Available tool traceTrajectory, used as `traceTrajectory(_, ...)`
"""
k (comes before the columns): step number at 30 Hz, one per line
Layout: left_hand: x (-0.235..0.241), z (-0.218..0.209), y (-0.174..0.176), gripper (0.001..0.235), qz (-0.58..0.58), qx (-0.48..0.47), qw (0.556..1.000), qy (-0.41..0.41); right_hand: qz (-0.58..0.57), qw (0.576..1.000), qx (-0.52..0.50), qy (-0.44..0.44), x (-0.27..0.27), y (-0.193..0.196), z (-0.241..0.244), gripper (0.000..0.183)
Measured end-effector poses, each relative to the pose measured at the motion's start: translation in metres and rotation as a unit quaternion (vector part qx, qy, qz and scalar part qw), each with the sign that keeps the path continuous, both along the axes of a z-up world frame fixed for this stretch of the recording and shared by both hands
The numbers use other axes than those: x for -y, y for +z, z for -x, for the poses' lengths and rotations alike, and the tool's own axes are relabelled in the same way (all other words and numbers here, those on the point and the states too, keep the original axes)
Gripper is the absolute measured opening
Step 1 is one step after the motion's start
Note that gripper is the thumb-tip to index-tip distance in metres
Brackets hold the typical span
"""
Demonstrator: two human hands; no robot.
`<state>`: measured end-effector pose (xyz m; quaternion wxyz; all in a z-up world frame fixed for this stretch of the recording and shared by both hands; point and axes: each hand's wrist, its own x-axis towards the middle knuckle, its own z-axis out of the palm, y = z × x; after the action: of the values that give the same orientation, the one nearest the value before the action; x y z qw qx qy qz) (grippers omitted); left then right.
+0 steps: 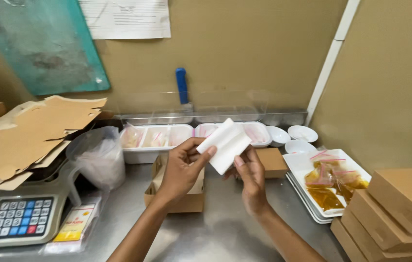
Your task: The person folds a flat cardboard piece into a small box by creasing edges and tucking flaps. Then the person folds a paper towel and places it inside the assembled box.
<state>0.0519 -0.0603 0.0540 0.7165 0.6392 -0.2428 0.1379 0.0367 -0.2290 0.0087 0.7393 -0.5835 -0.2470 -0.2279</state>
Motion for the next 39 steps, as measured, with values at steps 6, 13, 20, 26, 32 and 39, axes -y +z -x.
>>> traceTrajectory(6,-0.010,0.015,-0.002,0.037,-0.003,-0.029,0.999,-0.016,0.057,0.997,0.003,-0.054,-0.006,-0.001,-0.003,0.040)
traceTrajectory(13,-0.025,0.032,0.017,0.041,-0.168,0.170,0.966,0.100,0.086,0.989,0.023,-0.117,-0.011,-0.013,-0.001,0.030)
traceTrajectory(20,-0.024,0.038,0.010,0.028,-0.209,0.291,0.931,0.063,0.045,0.995,0.013,-0.092,-0.017,-0.004,0.009,0.022)
traceTrajectory(26,-0.022,0.037,0.008,0.034,-0.190,0.215,0.957,0.038,0.042,0.995,0.002,-0.095,-0.014,-0.026,-0.006,0.023)
traceTrajectory(32,-0.026,0.028,0.008,0.015,-0.148,0.186,0.971,0.024,0.059,0.996,0.002,-0.069,-0.006,-0.013,0.001,0.042)
traceTrajectory(39,-0.044,0.006,0.000,0.018,-0.017,0.104,0.994,0.020,0.035,0.989,0.018,-0.145,-0.003,0.009,0.004,0.038)
